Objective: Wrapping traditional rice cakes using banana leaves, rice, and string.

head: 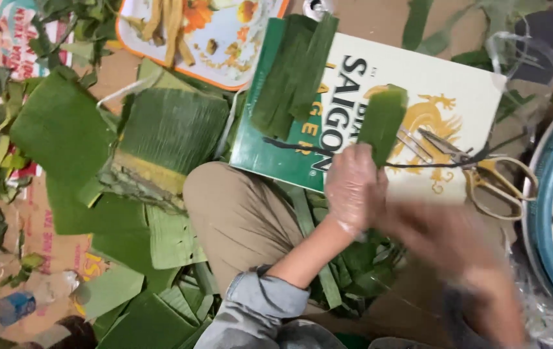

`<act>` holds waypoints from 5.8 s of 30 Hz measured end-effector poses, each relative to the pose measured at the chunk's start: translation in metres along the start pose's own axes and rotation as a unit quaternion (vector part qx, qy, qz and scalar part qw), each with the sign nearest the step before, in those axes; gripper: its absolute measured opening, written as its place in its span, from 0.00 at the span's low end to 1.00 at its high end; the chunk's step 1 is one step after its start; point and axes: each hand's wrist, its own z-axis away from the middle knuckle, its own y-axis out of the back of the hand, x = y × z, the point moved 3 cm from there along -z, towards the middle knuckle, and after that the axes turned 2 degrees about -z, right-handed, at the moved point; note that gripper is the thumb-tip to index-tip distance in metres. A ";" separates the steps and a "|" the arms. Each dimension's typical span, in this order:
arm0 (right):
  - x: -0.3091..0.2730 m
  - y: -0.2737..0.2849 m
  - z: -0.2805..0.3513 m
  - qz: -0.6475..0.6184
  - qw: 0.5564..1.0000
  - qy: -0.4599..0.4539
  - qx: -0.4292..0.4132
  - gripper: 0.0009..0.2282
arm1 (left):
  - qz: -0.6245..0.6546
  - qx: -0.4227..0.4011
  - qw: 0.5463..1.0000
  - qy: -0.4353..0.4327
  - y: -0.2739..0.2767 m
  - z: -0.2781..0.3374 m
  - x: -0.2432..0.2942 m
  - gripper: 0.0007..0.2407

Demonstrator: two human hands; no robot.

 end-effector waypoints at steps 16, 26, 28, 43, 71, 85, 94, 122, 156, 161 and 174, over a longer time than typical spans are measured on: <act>-0.116 -0.015 -0.146 0.169 0.911 0.325 0.188 0.10 | 0.021 0.087 0.989 0.121 -0.011 0.011 -0.012 0.10; -0.083 -0.010 -0.152 0.076 0.930 0.275 0.230 0.11 | -0.045 0.102 0.994 0.001 -0.011 0.014 -0.007 0.12; -0.053 -0.018 -0.154 0.009 0.929 0.254 0.270 0.11 | -0.113 0.097 0.989 -0.002 -0.010 0.011 -0.003 0.12; 0.037 -0.017 -0.120 -0.368 0.840 0.266 0.297 0.08 | 0.041 0.073 0.990 -0.111 -0.024 0.012 -0.009 0.15; 0.051 -0.047 -0.120 0.141 0.888 0.258 0.353 0.08 | 0.036 0.084 0.988 -0.128 -0.023 0.012 -0.010 0.14; 0.013 -0.003 -0.118 0.034 0.822 0.452 0.344 0.05 | 0.059 0.051 0.990 -0.118 -0.024 0.016 -0.016 0.19; 0.005 -0.022 -0.142 -0.215 0.776 0.499 0.320 0.02 | 0.081 0.061 0.990 -0.093 -0.023 0.014 -0.017 0.20; 0.047 -0.042 -0.180 -0.540 0.773 0.333 0.019 0.06 | 0.041 -0.025 0.975 -0.215 -0.002 -0.012 -0.050 0.01; 0.037 -0.075 -0.159 -0.535 0.759 0.334 0.161 0.03 | 0.375 -0.344 0.859 0.054 0.015 -0.025 -0.087 0.06; 0.037 -0.077 -0.160 -0.533 0.756 0.340 0.169 0.04 | 0.261 -0.279 0.924 0.004 0.049 -0.031 -0.069 0.05; 0.041 -0.081 -0.160 -0.541 0.743 0.347 0.188 0.03 | 0.252 -0.160 0.946 0.131 0.035 -0.031 -0.104 0.02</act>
